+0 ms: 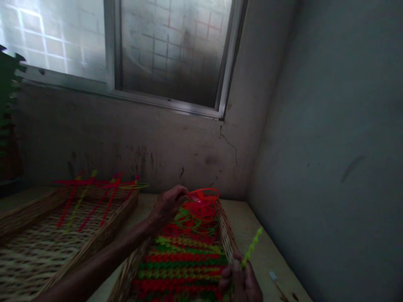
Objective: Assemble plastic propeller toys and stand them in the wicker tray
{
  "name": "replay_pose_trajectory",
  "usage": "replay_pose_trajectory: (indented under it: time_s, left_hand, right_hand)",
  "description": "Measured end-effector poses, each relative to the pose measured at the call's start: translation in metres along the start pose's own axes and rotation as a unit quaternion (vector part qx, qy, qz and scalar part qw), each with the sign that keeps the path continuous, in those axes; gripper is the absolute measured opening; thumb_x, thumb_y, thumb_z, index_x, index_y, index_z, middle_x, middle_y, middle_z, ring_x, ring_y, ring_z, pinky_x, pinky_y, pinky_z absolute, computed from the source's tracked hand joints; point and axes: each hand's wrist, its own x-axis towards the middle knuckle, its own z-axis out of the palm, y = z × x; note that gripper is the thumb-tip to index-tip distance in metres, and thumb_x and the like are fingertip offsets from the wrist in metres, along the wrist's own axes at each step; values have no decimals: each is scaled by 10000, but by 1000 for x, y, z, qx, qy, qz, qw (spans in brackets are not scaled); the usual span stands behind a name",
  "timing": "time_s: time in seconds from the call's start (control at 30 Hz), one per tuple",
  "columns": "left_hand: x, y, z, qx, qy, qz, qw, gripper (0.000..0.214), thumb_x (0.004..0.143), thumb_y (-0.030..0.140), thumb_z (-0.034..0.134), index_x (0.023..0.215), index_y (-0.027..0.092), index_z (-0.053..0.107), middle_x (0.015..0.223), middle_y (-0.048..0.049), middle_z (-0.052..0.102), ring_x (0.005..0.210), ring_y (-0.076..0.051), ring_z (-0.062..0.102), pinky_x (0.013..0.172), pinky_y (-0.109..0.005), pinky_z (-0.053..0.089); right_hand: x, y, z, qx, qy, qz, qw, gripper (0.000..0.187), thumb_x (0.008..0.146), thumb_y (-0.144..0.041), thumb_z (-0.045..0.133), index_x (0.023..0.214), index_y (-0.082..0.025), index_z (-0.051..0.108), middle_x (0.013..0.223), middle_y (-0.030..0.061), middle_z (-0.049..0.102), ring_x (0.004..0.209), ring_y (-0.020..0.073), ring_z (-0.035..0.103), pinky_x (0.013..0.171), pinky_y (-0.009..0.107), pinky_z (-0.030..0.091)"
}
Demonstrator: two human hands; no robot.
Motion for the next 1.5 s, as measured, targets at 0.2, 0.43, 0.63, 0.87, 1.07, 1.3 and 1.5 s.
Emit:
replay_pose_trajectory:
  time_s: [0.2,0.43,0.63,0.87,1.07,1.3,1.5]
  left_hand:
    - [-47,23,-34,-198,-17,-111,974,185,815,337,445,831,162,502,630,37,452,542,-100,425,478,-189,364]
    - [-75,33,-49,-230,-7,-159,960,191,830,346,429,812,174,510,616,38,463,526,-100,418,488,-197,361]
    - [-78,43,-56,-148,-28,-147,978,172,794,302,459,713,165,526,589,31,489,540,-111,448,496,-201,344]
    - [-79,53,-56,-130,-31,-134,982,159,789,271,461,697,156,519,574,42,455,520,-94,400,480,-192,311]
    - [-82,65,-58,-300,-39,-208,930,256,745,404,530,715,150,545,589,39,480,535,-95,432,494,-195,334]
    - [-113,81,-24,-556,-168,-293,760,365,688,483,606,871,169,564,674,-23,649,478,-117,576,447,-214,411]
    - [-114,71,-10,-535,-65,-357,763,374,665,496,632,804,159,550,640,-3,641,410,-82,521,360,-176,362]
  right_hand:
    - [23,-50,18,49,-108,-43,992,563,685,-599,561,1030,-157,505,471,-114,391,381,45,323,368,162,267]
    - [2,-82,22,28,-312,-83,946,737,578,-772,484,882,-107,583,419,-104,321,383,37,200,374,181,158]
    - [-34,-109,16,-23,-265,-80,961,568,492,-684,630,728,-170,593,473,-90,309,435,52,228,424,194,189]
    - [-40,-101,22,-165,-209,-138,954,410,622,-585,597,589,-177,574,478,-48,409,447,78,354,439,192,303]
    - [-32,-88,13,-167,-189,-140,957,396,709,-566,515,590,-193,575,484,-31,473,488,119,450,473,206,386]
    - [-23,-83,2,-116,-197,-71,971,417,696,-587,533,619,-177,536,563,-19,509,559,119,467,504,205,389]
    - [-40,-62,-10,-97,-160,-24,982,487,705,-669,459,639,-193,540,385,-81,350,348,52,319,363,171,281]
